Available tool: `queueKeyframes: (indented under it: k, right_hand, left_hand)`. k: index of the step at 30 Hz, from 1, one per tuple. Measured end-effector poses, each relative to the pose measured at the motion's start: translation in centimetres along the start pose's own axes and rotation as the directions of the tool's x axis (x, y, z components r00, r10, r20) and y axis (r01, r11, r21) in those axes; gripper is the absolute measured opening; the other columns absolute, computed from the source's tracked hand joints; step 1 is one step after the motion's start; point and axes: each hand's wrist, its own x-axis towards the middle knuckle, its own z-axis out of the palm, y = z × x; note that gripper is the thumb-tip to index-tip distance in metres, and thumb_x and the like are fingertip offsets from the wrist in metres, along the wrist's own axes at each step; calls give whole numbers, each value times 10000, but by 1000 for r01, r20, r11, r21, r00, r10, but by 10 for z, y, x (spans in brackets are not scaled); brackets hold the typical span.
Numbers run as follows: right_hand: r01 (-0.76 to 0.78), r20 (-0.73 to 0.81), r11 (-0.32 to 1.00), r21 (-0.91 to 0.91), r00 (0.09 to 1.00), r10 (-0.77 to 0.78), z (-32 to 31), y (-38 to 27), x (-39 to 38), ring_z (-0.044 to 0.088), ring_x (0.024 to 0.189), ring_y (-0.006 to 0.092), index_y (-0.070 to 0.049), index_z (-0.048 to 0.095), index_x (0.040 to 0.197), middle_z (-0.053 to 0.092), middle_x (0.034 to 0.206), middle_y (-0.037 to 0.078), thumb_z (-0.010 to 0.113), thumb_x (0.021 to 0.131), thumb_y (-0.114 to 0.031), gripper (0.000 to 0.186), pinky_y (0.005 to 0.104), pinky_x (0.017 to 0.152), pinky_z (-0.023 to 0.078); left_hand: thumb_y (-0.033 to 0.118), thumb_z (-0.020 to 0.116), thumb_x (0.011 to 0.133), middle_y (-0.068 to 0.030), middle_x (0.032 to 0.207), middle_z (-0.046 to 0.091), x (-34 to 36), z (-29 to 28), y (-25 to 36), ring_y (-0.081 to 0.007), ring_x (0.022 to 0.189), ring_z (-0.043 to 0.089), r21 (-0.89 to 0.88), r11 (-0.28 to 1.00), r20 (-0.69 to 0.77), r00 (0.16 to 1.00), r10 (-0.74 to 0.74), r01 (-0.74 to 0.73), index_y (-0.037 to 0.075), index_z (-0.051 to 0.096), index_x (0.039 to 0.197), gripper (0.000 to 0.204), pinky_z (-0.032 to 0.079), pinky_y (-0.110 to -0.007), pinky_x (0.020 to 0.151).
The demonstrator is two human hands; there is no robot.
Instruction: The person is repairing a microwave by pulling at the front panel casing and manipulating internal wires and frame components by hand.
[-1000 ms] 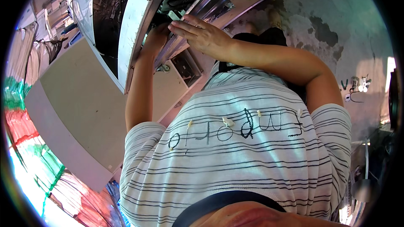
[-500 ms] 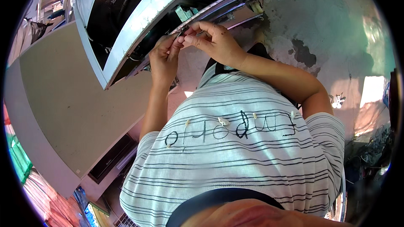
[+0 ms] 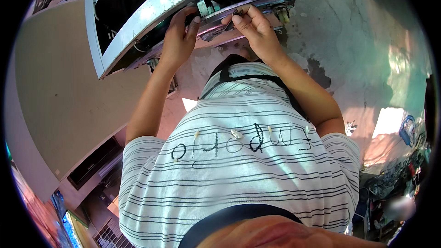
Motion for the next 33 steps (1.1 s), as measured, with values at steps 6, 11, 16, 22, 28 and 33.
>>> queueKeyframes:
  k: [6,11,16,22,28,33]
  right_hand:
    - [-26,43,996,-82,999,30,-2,-1,-2,547,890,74,-45,540,1059,620,955,14,508,983,-172,151,224,804,436]
    - [-69,64,994,-83,995,74,-1,8,1,553,893,79,-33,541,1070,614,932,14,526,975,-167,166,231,821,442]
    - [-98,73,992,-83,992,104,0,11,1,567,875,85,-33,542,1070,612,923,16,535,971,-166,166,234,806,459]
    - [-81,92,988,-135,991,94,-3,9,3,587,852,89,-32,550,1053,621,916,23,544,964,-166,161,241,762,479]
    - [-32,46,961,-276,998,46,-7,1,3,623,829,127,-18,553,1033,644,879,48,579,935,-186,196,271,745,496]
    - [38,32,881,-471,999,-25,-6,-15,-3,670,802,183,-21,563,1009,679,858,85,598,912,-198,205,302,706,518]
  left_hand:
    - [316,504,953,-188,1159,620,49,13,-19,-291,1080,591,217,951,208,941,-267,222,27,548,1235,406,438,-350,906]
    - [286,467,932,-194,1178,616,83,23,-32,-349,1090,586,425,852,262,859,-441,307,65,604,1187,364,440,-392,911]
    - [251,471,919,-185,1167,623,93,33,-38,-343,1086,591,366,881,365,824,-434,302,82,624,1165,336,447,-398,906]
    - [247,472,917,-185,1164,624,100,38,-38,-341,1088,591,372,885,362,835,-415,279,82,625,1164,334,448,-397,906]
    - [243,472,915,-185,1161,624,95,44,-37,-338,1089,591,374,895,330,867,-373,243,82,625,1162,332,448,-396,906]
    - [239,473,914,-185,1158,625,95,43,-39,-337,1090,591,363,907,308,892,-331,212,81,626,1161,331,449,-394,906]
